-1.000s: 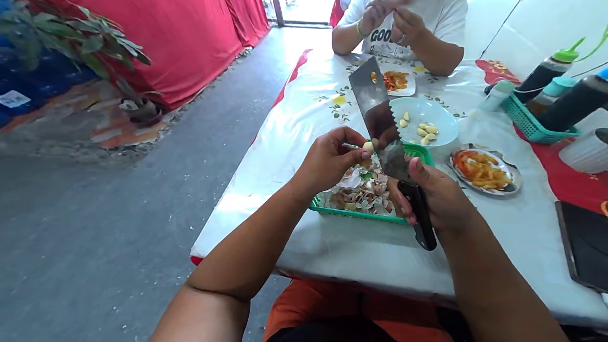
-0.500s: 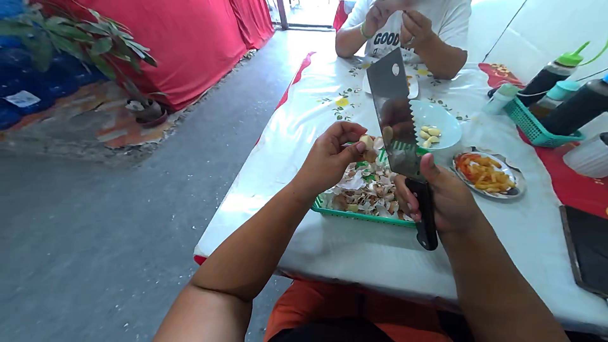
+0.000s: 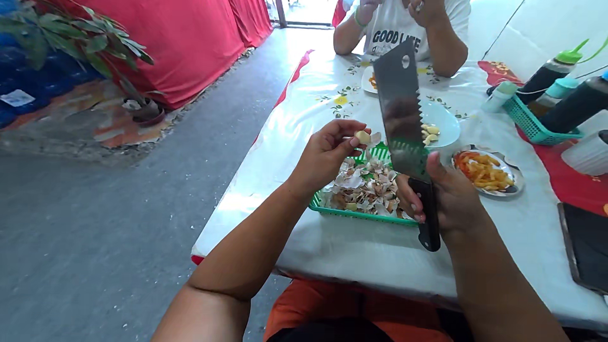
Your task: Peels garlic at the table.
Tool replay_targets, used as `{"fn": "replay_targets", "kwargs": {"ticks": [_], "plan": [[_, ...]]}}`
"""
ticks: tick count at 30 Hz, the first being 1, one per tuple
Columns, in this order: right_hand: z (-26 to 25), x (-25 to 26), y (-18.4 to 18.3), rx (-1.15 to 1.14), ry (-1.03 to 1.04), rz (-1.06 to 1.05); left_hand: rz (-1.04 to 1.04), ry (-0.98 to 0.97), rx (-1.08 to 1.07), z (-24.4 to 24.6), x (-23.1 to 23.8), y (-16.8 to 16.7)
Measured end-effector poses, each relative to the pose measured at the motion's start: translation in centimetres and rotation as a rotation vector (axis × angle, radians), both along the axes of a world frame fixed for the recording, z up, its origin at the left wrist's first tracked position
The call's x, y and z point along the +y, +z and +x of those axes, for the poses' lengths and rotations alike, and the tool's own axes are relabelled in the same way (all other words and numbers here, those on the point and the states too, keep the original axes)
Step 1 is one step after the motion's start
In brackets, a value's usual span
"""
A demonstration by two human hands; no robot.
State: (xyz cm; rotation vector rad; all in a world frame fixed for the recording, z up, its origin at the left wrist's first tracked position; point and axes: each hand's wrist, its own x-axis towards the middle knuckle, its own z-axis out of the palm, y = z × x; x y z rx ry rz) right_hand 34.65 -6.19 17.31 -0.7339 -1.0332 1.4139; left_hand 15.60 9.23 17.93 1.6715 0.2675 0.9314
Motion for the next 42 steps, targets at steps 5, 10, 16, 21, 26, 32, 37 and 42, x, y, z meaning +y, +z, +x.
{"fn": "replay_targets", "kwargs": {"ticks": [5, 10, 16, 21, 26, 32, 37, 42], "plan": [[-0.6, 0.1, 0.0, -0.087, 0.002, -0.029, 0.106, 0.028, 0.065, 0.2, -0.3, -0.1], [-0.7, 0.5, -0.1, -0.094, -0.066, -0.096, 0.125, -0.013, 0.068, 0.2, -0.4, 0.0], [-0.7, 0.6, -0.2, -0.077, -0.066, -0.077, 0.103, -0.031, 0.064, 0.1, -0.4, 0.1], [-0.9, 0.5, -0.2, -0.115, -0.065, -0.099, 0.006, 0.04, 0.086, 0.1, -0.9, 0.5], [-0.8, 0.4, -0.2, -0.134, -0.06, -0.084, -0.115, 0.025, 0.119, 0.0, -0.9, 0.9], [-0.9, 0.3, -0.1, -0.115, -0.055, -0.083, 0.058, 0.108, 0.143, 0.1, -1.0, 0.6], [-0.9, 0.3, -0.1, -0.116, -0.055, -0.091, 0.111, 0.118, 0.114, 0.2, -1.1, 0.4], [-0.8, 0.3, -0.1, -0.149, -0.017, -0.081, 0.187, 0.172, 0.155, 0.1, -1.1, 0.4]]}}
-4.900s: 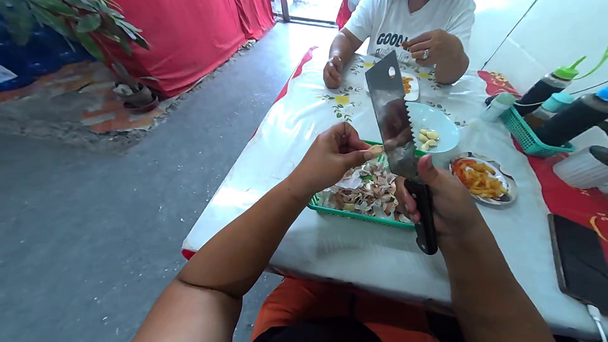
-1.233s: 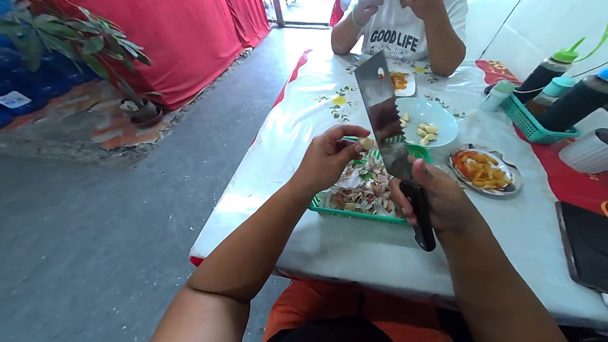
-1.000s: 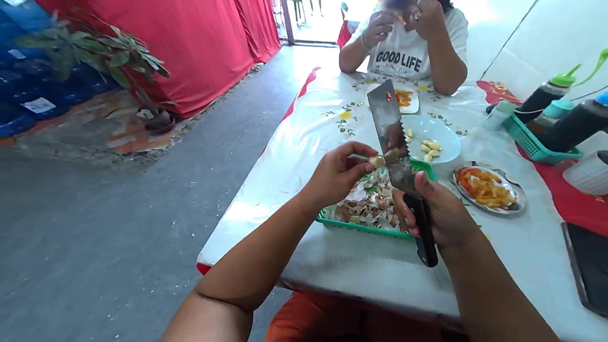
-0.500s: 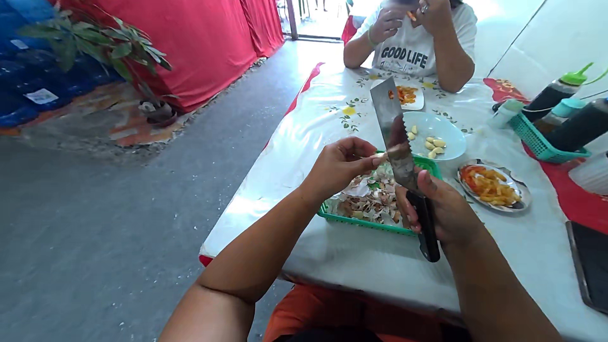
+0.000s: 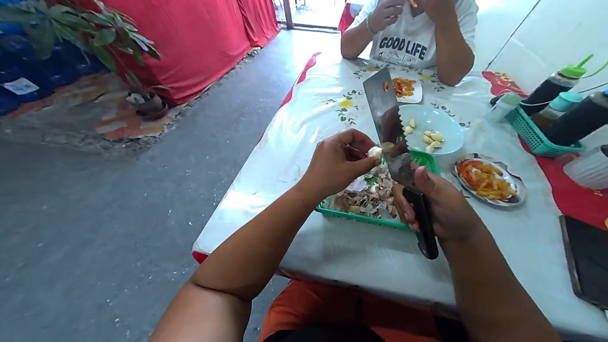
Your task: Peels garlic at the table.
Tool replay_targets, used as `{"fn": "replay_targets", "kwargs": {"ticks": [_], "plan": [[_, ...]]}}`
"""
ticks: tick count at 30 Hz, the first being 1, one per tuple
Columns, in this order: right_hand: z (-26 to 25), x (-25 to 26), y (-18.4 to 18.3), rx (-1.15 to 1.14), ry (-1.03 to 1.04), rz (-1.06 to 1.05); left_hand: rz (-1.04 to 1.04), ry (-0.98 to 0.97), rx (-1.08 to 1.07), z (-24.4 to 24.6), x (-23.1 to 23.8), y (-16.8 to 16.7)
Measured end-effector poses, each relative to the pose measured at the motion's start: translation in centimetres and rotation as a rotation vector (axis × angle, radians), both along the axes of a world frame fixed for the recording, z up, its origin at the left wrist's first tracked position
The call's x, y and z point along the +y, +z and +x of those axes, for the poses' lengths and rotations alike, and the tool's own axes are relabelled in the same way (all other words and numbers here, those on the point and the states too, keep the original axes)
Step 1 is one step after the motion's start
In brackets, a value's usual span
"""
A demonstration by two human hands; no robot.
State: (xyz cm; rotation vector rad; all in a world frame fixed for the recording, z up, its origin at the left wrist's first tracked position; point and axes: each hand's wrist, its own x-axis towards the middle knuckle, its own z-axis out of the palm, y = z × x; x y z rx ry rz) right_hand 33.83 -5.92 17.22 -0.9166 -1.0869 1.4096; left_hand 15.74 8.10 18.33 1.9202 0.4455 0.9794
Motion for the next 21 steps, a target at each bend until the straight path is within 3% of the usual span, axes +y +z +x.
{"fn": "replay_targets", "kwargs": {"ticks": [11, 21], "plan": [[-0.47, 0.01, 0.37, -0.061, -0.104, -0.007, 0.002, -0.021, -0.044, 0.1, -0.11, -0.19], [-0.21, 0.06, 0.24, -0.009, -0.017, 0.001, 0.057, -0.003, -0.032, 0.16, 0.01, -0.26]]}}
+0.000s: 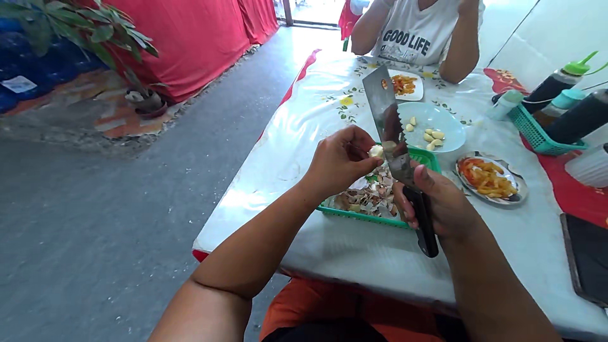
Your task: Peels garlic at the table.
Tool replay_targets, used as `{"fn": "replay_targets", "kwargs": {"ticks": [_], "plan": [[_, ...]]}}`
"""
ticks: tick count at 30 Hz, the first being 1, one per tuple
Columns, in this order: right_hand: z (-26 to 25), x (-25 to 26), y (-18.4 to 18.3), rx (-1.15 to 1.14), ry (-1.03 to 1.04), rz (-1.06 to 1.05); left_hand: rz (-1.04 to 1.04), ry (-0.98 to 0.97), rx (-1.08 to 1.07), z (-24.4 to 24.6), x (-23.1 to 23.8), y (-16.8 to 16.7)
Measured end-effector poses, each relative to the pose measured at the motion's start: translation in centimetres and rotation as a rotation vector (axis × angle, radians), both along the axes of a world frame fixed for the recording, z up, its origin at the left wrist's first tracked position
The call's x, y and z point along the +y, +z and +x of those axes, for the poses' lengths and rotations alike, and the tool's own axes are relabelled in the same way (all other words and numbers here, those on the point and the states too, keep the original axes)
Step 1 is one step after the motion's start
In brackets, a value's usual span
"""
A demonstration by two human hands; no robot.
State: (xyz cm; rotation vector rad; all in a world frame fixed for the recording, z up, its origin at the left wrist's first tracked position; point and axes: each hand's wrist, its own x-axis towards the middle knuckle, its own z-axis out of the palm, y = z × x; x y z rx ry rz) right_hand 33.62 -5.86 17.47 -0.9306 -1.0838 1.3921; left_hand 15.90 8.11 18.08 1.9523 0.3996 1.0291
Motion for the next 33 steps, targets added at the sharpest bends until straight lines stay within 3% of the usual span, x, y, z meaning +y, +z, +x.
{"fn": "replay_targets", "kwargs": {"ticks": [13, 23, 33], "plan": [[-0.2, 0.1, -0.2, -0.047, -0.043, -0.012, 0.037, -0.017, -0.017, -0.2, -0.3, -0.2], [-0.3, -0.1, 0.2, 0.078, -0.114, -0.018, -0.101, -0.097, -0.081, -0.3, 0.5, -0.1], [0.4, 0.0, 0.3, 0.192, -0.146, -0.027, -0.506, -0.248, -0.277, -0.5, 1.4, 0.2]]}}
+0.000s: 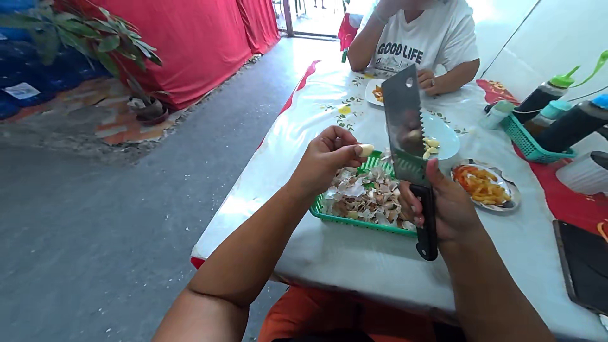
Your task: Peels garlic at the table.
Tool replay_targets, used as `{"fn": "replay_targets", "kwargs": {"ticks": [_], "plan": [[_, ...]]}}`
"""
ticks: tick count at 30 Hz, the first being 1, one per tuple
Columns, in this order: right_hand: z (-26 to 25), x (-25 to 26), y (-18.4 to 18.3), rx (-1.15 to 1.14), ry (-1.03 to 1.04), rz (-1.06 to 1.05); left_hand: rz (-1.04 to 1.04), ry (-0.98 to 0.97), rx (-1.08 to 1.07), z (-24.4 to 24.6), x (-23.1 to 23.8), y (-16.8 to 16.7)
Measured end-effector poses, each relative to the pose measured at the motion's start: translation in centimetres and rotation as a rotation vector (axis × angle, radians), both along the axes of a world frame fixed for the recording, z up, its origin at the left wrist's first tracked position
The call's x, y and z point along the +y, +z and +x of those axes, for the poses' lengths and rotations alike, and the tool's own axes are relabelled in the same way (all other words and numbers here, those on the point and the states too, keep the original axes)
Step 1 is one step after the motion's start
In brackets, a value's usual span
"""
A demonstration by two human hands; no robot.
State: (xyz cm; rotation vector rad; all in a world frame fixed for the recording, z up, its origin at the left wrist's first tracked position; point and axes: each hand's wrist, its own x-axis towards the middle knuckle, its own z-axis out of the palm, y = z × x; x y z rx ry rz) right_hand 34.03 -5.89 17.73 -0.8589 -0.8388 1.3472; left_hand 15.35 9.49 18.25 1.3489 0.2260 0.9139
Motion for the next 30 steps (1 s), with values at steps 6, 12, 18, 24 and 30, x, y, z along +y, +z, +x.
{"fn": "replay_targets", "kwargs": {"ticks": [6, 12, 18, 24, 30], "plan": [[0.77, -0.35, 0.02, 0.045, 0.149, 0.028, -0.075, 0.015, 0.103, -0.1, -0.37, 0.48], [1.04, -0.52, -0.16, 0.019, 0.224, 0.006, -0.046, -0.003, 0.097, -0.11, -0.1, 0.22], [1.04, -0.45, -0.25, -0.003, 0.283, 0.052, 0.065, 0.031, 0.145, 0.07, -0.14, -0.06], [0.52, -0.53, -0.26, -0.093, 0.239, 0.043, 0.149, -0.01, 0.231, -0.08, -0.44, 0.16], [0.19, -0.41, -0.19, -0.212, 0.207, 0.03, 0.194, -0.011, 0.264, -0.15, -0.53, 0.3]]}}
